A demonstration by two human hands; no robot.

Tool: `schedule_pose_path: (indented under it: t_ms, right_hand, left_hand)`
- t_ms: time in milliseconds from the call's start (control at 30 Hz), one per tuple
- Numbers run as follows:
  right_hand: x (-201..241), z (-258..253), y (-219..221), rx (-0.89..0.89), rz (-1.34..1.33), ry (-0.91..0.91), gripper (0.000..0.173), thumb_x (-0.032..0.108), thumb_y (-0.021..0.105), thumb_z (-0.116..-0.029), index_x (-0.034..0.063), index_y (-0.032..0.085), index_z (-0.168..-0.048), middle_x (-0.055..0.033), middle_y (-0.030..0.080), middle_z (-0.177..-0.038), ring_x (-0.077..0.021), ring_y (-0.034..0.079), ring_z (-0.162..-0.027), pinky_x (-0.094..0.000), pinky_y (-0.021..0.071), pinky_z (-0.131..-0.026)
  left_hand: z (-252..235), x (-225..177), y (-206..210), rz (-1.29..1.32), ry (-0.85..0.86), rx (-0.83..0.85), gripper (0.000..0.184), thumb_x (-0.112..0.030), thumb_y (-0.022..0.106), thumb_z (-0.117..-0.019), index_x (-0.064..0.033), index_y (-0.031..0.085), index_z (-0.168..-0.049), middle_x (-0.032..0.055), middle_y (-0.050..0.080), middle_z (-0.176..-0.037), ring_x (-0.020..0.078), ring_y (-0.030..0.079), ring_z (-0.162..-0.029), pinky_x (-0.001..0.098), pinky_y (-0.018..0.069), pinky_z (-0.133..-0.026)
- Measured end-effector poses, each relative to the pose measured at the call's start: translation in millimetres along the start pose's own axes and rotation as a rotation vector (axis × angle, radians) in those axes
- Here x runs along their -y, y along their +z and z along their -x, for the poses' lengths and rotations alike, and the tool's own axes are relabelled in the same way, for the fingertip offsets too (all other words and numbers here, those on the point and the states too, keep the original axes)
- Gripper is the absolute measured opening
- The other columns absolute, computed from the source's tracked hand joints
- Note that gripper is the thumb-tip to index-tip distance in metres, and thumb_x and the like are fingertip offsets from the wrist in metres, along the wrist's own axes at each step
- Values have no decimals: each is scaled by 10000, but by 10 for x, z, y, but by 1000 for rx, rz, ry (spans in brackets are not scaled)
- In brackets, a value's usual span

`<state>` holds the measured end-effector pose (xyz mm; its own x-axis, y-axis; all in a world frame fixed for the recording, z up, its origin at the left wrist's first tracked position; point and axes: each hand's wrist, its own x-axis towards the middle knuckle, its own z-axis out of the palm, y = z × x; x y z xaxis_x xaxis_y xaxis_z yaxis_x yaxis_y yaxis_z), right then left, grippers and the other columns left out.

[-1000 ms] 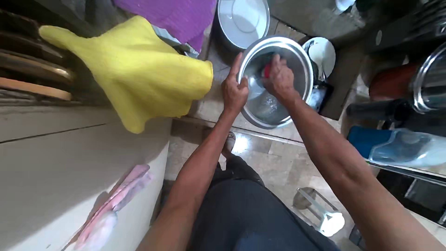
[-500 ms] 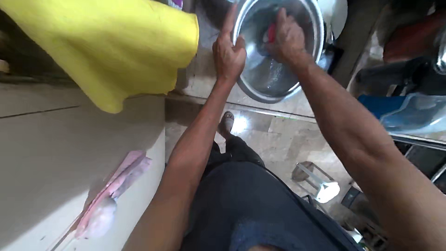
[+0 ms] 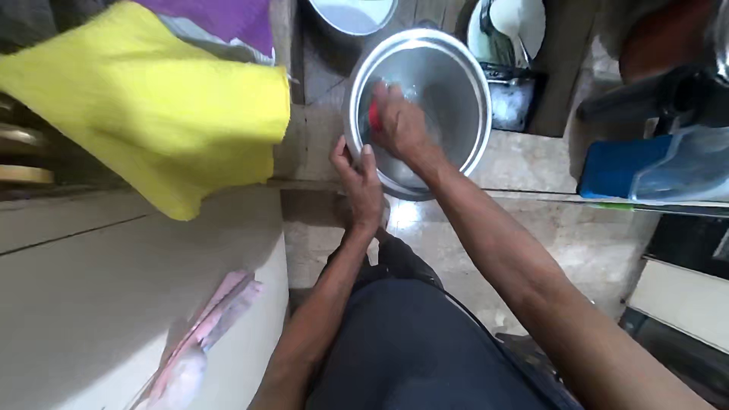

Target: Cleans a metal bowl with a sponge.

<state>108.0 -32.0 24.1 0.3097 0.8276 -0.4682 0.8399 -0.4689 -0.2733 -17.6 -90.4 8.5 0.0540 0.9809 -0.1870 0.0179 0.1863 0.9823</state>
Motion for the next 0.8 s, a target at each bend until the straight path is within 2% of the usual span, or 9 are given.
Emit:
schedule_pose_path:
  t_ms: [67,133,167,233,333,433,567,633,800]
  right_hand:
    - [-28,237,76,90,51,-112,617,251,767,-865,131,521,-1418,-238,561,-1324,-429,689,-901,-615,572,-742]
    - [-126,431,141,135,95,-214,561,207,731,-887,158,563,-1420,-234,574,-1305,-419,685,-831,-611,559,-685]
    - [-191,507,142,159,115,-252,529,168,738,-876,157,586,-1383,-242,580,-1289,-427,683,-823,-613,555,-670]
    - [-332,661,97,230,148,-271,506,103,760,-856,166,620,-1338,-249,575,-1308,-451,679,-876,-624,551,-688]
    - [-613,766,-14,289,196,-234,542,44,756,-845,200,649,-1353,-245,566,-1347,-472,666,-975,-650,550,-741]
    - [-741,737,-83,305,243,-217,549,53,763,-835,210,647,-1348,-230,569,-1341,-454,668,-978,-641,551,-745]
    - [-725,652,-126,286,246,-196,653,111,804,-803,91,507,-1384,-225,577,-1311,-452,676,-959,-628,556,-722]
    - [-768,597,-181,274,237,-188,653,105,808,-801,67,512,-1382,-236,588,-1307,-469,676,-956,-645,549,-727]
    - [-812,569,-165,320,288,-250,607,115,813,-779,117,585,-1341,-273,577,-1274,-471,673,-914,-628,549,-707]
  left_hand:
    - [-299,-32,-72,-133,-8,95,549,-221,621,-1007,68,404,-1420,202,600,-1271,202,634,-1142,358,557,-977]
    - [-830,-175,-50,-374,-73,323,620,-308,699,-952,-35,474,-1461,166,621,-1345,230,634,-1201,432,537,-1022]
    - [-1101,-258,13,-477,-84,453,627,-313,731,-930,-92,498,-1468,143,623,-1373,245,629,-1230,474,524,-1042]
    - [-1482,-362,164,-556,-100,676,633,-217,757,-900,-150,520,-1483,107,600,-1428,234,602,-1281,482,500,-1078]
    - [-1591,-474,245,-332,-213,823,611,2,690,-897,-96,526,-1477,113,602,-1410,178,626,-1221,366,534,-1023]
    - [-1461,-355,116,-153,-219,749,579,39,644,-886,-56,544,-1448,128,633,-1356,185,666,-1143,368,582,-951]
    - [-1128,-198,-120,-13,-149,493,570,31,652,-875,-20,542,-1432,139,638,-1330,187,666,-1143,374,592,-950]
    - [-1004,-117,-170,21,-122,396,594,36,651,-865,16,512,-1442,162,627,-1340,183,658,-1156,358,576,-972]
    - [-843,-51,-140,52,-65,307,590,52,643,-878,32,506,-1451,166,606,-1387,186,630,-1216,351,551,-1017]
